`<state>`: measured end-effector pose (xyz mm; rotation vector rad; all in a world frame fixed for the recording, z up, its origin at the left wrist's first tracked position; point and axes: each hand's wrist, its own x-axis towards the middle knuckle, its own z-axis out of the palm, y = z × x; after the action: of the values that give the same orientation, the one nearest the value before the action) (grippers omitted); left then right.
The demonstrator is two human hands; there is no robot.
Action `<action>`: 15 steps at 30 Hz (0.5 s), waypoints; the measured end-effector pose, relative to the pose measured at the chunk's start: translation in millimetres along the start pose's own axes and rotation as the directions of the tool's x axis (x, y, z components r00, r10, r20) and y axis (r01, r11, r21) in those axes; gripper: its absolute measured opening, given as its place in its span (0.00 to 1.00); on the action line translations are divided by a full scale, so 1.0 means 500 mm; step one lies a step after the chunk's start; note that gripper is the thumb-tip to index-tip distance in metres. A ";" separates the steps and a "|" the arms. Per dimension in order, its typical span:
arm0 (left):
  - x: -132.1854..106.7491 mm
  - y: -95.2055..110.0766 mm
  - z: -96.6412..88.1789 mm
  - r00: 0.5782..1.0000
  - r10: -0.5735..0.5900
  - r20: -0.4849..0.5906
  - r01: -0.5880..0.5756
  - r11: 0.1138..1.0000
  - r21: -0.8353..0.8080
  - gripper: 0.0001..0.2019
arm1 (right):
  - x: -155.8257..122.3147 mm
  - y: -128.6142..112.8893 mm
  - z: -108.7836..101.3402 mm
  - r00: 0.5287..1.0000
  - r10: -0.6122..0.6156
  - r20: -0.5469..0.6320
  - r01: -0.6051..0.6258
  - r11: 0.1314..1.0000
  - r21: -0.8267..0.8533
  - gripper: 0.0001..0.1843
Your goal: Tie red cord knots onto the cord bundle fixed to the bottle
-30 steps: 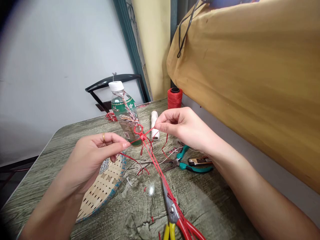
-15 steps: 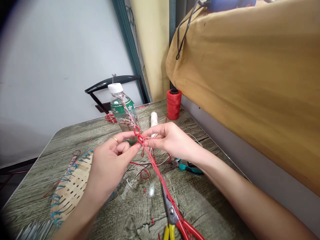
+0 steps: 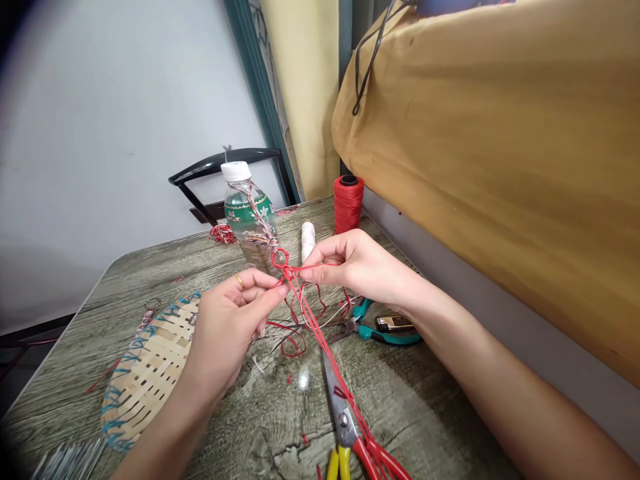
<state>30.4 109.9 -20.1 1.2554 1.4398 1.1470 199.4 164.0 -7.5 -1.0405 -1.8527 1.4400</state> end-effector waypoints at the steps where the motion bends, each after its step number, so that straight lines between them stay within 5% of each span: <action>1: -0.001 0.003 -0.002 1.000 -0.010 0.011 0.010 1.000 0.011 0.05 | 0.000 0.000 -0.003 1.000 0.002 0.002 -0.002 1.000 -0.011 0.12; 15: 0.005 0.010 -0.020 0.999 -0.015 0.039 0.011 0.992 0.124 0.06 | -0.010 -0.013 -0.024 0.993 0.050 0.111 -0.041 0.995 -0.089 0.12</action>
<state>21.1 112.0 -13.3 1.3451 1.5066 1.0313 210.4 165.3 2.1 -1.0687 -1.9994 1.4841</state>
